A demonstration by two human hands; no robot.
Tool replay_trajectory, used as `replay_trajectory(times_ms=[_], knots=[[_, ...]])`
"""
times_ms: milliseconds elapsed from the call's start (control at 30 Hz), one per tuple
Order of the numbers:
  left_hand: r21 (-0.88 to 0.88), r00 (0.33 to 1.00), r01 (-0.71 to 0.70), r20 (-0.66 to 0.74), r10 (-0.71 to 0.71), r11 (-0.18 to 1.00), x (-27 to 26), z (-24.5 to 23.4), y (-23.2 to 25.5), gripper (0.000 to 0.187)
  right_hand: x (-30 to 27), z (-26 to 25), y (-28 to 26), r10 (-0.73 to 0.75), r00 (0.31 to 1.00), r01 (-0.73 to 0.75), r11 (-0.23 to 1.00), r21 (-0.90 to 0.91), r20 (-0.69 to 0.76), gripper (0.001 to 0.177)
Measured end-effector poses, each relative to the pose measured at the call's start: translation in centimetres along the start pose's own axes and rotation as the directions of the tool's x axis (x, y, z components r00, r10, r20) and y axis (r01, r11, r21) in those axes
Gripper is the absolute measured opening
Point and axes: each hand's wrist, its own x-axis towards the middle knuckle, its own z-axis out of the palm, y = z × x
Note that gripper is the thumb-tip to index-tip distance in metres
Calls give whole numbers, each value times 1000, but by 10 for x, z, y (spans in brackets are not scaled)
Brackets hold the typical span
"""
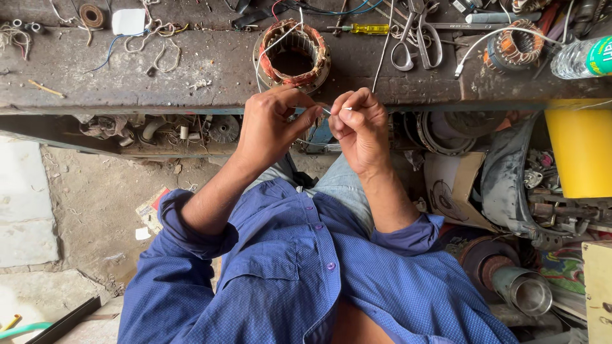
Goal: The person sits at a cluttered workbench and manipulates a white wire, threading it through a cylindrical copper-wound component. They use pliers to cut the wire and continue adjusting the wire ends by hand.
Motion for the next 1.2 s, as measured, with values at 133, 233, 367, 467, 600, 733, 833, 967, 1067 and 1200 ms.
replay_trajectory(times_ms=[133, 233, 367, 467, 600, 733, 833, 967, 1067, 1200], knots=[[1, 999, -34, 18, 33, 999, 1, -3, 4, 19, -4, 1, -4, 5, 999, -4, 1000, -15, 35, 9], [-23, 998, -53, 42, 54, 998, 1, -6, 7, 16, -5, 3, -5, 46, 998, -53, 986, -161, -43, 7], [-30, 987, -138, 75, 140, 990, 5, -8, 7, 16, -8, 5, -10, 61, 995, -74, 981, -181, -77, 6], [-17, 979, -183, 84, 184, 983, 8, -8, 5, 19, -14, 6, -17, 19, 999, -11, 986, -165, 47, 6], [-30, 973, -215, 75, 216, 976, 5, -8, 5, 20, -17, 6, -22, 89, 995, -80, 983, -166, 46, 7], [27, 936, -348, 62, 345, 937, 4, -5, 5, 19, -14, 4, -18, 153, 988, -157, 973, -169, -36, 10], [32, 904, -420, 98, 415, 907, 7, 1, 2, 19, -18, 3, -11, 210, 976, -215, 966, -145, -54, 12], [33, 884, -457, 125, 450, 889, 15, 7, -3, 20, -22, 0, -9, 251, 967, -254, 954, -161, -35, 11], [-8, 895, -431, 121, 429, 902, 19, 8, -4, 19, -19, -1, -10, 270, 962, -272, 946, -177, -38, 11], [55, 900, -431, -38, 433, 901, 7, 6, 2, 26, -17, 2, -5, 260, 965, -262, 957, -127, -36, 10]])
